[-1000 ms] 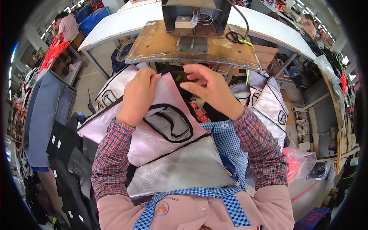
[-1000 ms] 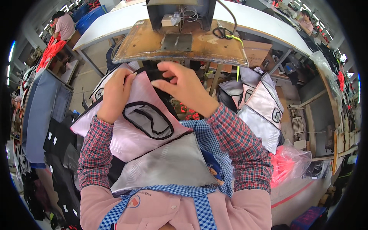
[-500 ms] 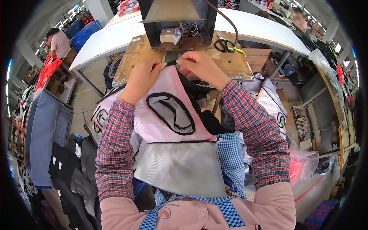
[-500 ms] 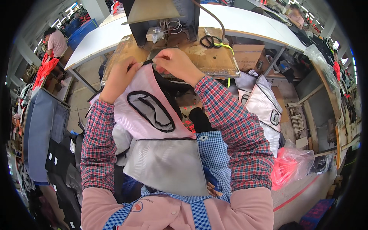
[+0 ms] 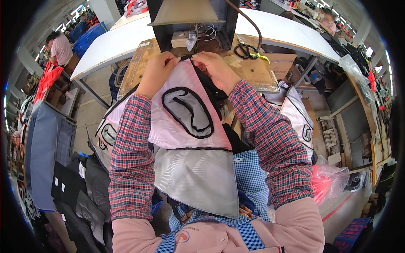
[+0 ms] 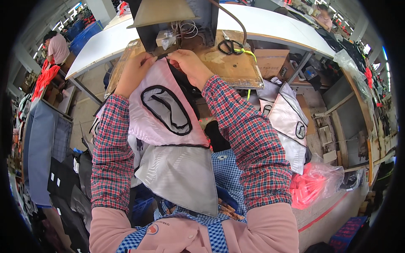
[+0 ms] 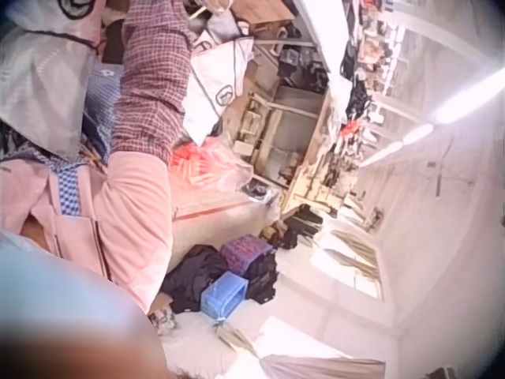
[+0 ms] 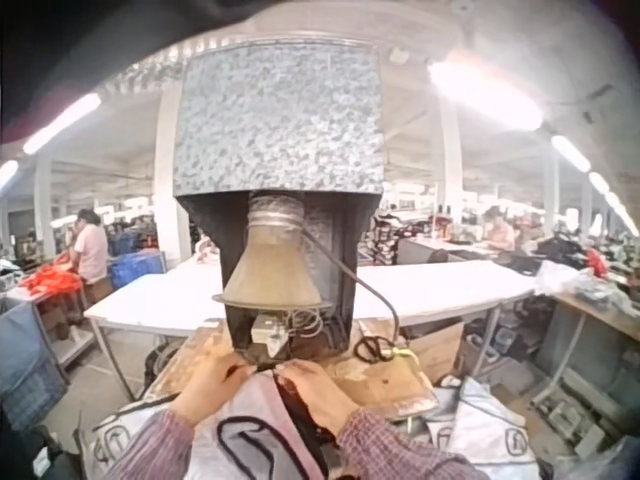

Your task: Using an industrial machine to seal or assemble fabric bags in a production facility.

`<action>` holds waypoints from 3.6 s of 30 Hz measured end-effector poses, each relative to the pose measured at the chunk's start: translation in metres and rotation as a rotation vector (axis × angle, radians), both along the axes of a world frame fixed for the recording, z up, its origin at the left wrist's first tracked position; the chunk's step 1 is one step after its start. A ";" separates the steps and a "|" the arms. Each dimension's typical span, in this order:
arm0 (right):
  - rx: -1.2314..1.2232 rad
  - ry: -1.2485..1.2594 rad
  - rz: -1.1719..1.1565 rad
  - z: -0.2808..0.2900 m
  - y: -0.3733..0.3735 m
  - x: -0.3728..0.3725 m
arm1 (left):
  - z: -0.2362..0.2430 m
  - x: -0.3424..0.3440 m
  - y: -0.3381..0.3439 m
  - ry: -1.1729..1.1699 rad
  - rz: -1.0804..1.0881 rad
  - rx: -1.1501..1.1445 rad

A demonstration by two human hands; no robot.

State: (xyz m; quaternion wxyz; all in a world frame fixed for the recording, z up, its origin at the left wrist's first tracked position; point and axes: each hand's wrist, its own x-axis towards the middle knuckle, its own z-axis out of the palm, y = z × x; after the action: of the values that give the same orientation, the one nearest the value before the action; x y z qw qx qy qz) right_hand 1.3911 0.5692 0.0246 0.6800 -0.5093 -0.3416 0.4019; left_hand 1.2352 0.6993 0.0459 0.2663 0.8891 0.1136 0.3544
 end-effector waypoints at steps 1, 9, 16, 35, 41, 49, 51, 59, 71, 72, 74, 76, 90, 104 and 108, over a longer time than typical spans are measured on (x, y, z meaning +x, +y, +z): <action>0.003 -0.004 0.008 -0.001 0.001 0.001 | -0.001 0.001 0.001 0.006 0.010 -0.007; 0.074 0.052 -0.031 -0.006 0.012 0.009 | -0.004 0.010 0.009 -0.020 0.014 0.024; 0.170 0.047 -0.030 -0.007 0.015 0.008 | -0.004 0.014 0.009 -0.047 0.040 -0.004; 0.339 0.399 -0.198 0.011 -0.016 0.023 | -0.004 -0.028 0.007 -0.090 -0.012 -0.064; -0.259 -1.079 -0.046 0.050 -0.105 -0.007 | 0.019 -0.148 -0.015 -0.124 0.047 -0.286; 1.290 -2.258 0.441 0.119 -0.097 -0.209 | 0.097 -0.255 -0.065 -0.169 0.037 -0.126; 1.346 -2.271 0.598 0.120 -0.099 -0.262 | 0.106 -0.270 -0.079 -0.087 -0.007 -0.047; 0.913 -1.767 0.498 0.102 -0.069 -0.320 | 0.092 -0.337 -0.115 -0.175 0.083 0.125; 0.006 -0.477 0.377 0.053 -0.097 -0.285 | 0.053 -0.397 -0.123 0.047 0.327 -0.017; 0.022 -0.398 0.377 0.046 -0.104 -0.281 | 0.053 -0.382 -0.122 -0.068 0.358 -0.048; 0.070 -0.280 0.369 0.034 -0.116 -0.267 | 0.057 -0.350 -0.115 -0.102 0.422 -0.028; 0.164 -0.250 0.435 0.022 -0.135 -0.246 | 0.062 -0.317 -0.105 -0.020 0.452 0.123; -0.075 -0.211 0.042 0.018 -0.100 -0.061 | 0.016 -0.114 -0.056 0.310 0.123 0.382; -0.138 0.071 0.082 0.009 -0.017 -0.006 | 0.015 -0.037 -0.001 0.330 0.229 0.328; -0.110 0.093 0.067 0.002 0.000 -0.003 | 0.012 -0.032 0.009 0.326 0.249 0.324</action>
State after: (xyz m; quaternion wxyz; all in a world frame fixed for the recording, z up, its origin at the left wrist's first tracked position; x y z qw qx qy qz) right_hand 1.3879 0.5689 0.0269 0.6525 -0.5149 -0.3038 0.4657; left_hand 1.2036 0.7087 0.0577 0.0530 0.9447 0.2054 0.2500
